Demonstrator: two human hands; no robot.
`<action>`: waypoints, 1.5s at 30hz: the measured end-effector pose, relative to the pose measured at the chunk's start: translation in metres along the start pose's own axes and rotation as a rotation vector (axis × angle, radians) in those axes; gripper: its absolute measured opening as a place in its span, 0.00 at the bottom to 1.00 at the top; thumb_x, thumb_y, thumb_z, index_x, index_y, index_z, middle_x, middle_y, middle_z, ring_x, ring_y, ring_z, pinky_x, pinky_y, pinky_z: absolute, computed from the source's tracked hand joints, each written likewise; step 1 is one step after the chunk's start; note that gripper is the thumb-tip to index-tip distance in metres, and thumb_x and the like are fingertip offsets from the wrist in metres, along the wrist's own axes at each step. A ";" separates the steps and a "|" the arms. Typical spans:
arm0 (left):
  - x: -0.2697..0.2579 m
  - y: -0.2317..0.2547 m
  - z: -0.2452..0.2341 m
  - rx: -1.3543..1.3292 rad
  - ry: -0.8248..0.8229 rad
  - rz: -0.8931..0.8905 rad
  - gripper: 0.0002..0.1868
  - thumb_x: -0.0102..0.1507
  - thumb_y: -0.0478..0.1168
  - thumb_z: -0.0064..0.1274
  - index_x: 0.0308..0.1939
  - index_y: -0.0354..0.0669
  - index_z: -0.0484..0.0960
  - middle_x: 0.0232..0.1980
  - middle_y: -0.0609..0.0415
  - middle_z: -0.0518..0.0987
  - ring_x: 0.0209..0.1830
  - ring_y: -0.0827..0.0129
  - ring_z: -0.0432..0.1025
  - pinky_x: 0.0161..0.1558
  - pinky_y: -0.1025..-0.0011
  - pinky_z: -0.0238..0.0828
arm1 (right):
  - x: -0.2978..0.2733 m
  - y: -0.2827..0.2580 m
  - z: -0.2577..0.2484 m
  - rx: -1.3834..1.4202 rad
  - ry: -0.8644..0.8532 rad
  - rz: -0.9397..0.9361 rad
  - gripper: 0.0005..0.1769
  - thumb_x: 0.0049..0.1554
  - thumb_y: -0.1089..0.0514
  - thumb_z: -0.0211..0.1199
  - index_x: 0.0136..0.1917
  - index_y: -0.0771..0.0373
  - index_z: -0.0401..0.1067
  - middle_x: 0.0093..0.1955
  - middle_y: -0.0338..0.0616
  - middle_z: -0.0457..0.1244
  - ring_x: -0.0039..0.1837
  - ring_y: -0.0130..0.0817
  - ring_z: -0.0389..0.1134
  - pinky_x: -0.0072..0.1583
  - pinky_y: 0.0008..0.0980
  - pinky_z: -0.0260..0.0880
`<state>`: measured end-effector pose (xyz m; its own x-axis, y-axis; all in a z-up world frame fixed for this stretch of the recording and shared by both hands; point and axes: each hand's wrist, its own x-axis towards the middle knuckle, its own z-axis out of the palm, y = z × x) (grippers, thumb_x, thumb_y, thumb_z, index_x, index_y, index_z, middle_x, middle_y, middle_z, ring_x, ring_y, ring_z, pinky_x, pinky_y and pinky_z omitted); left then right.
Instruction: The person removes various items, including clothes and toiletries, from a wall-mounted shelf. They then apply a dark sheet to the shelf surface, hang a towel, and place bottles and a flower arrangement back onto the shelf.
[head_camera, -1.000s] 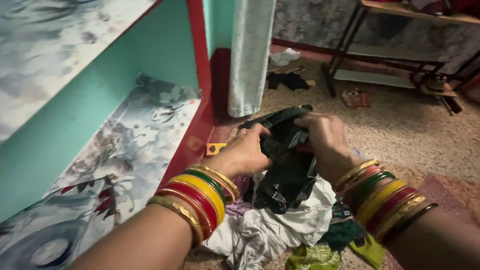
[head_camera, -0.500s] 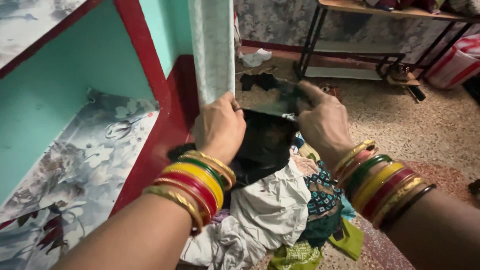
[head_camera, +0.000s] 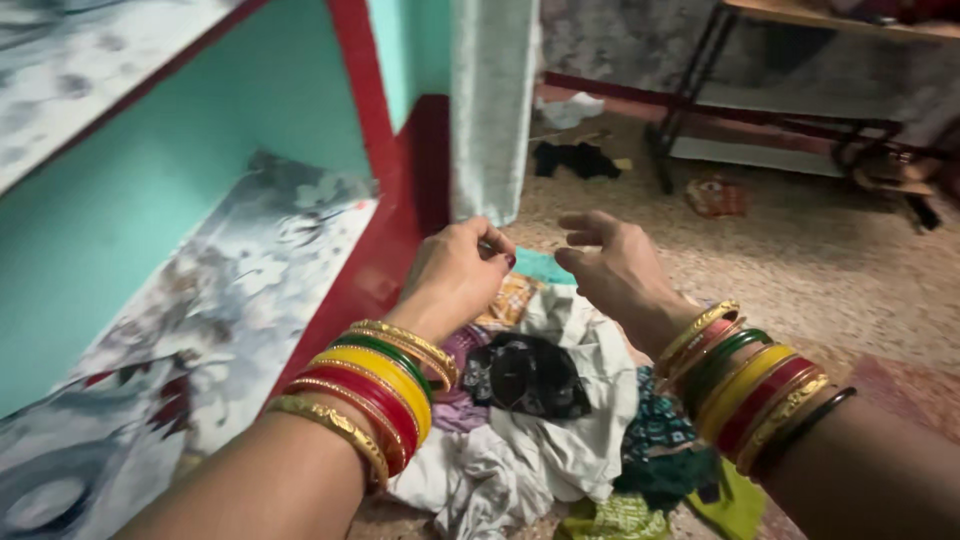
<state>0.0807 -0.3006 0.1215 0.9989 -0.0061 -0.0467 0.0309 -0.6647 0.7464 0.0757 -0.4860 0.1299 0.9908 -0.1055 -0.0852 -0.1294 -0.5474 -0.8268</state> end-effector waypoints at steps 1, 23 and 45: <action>-0.002 -0.010 -0.004 -0.001 0.019 -0.024 0.09 0.60 0.46 0.58 0.42 0.55 0.86 0.40 0.52 0.87 0.43 0.60 0.82 0.47 0.62 0.77 | -0.001 -0.002 0.010 0.009 -0.022 -0.016 0.28 0.54 0.58 0.62 0.68 0.59 0.71 0.64 0.45 0.69 0.54 0.36 0.73 0.52 0.35 0.75; -0.185 -0.286 -0.187 0.089 0.751 -0.837 0.37 0.57 0.32 0.60 0.70 0.31 0.65 0.71 0.32 0.66 0.71 0.41 0.62 0.72 0.56 0.56 | -0.108 -0.097 0.255 -0.031 -0.657 -0.217 0.26 0.56 0.55 0.61 0.68 0.56 0.72 0.52 0.48 0.74 0.42 0.34 0.72 0.45 0.32 0.75; -0.133 -0.224 -0.167 -0.127 0.367 -0.135 0.15 0.58 0.46 0.64 0.46 0.47 0.84 0.57 0.49 0.84 0.58 0.59 0.76 0.60 0.60 0.72 | -0.086 -0.067 0.218 -0.209 0.197 -0.093 0.29 0.51 0.57 0.72 0.65 0.59 0.72 0.53 0.55 0.70 0.54 0.46 0.71 0.58 0.41 0.69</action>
<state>-0.0535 -0.0259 0.0718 0.9312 0.3572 0.0723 0.1441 -0.5432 0.8271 0.0084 -0.2594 0.0709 0.9744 -0.1949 0.1117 -0.0645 -0.7189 -0.6921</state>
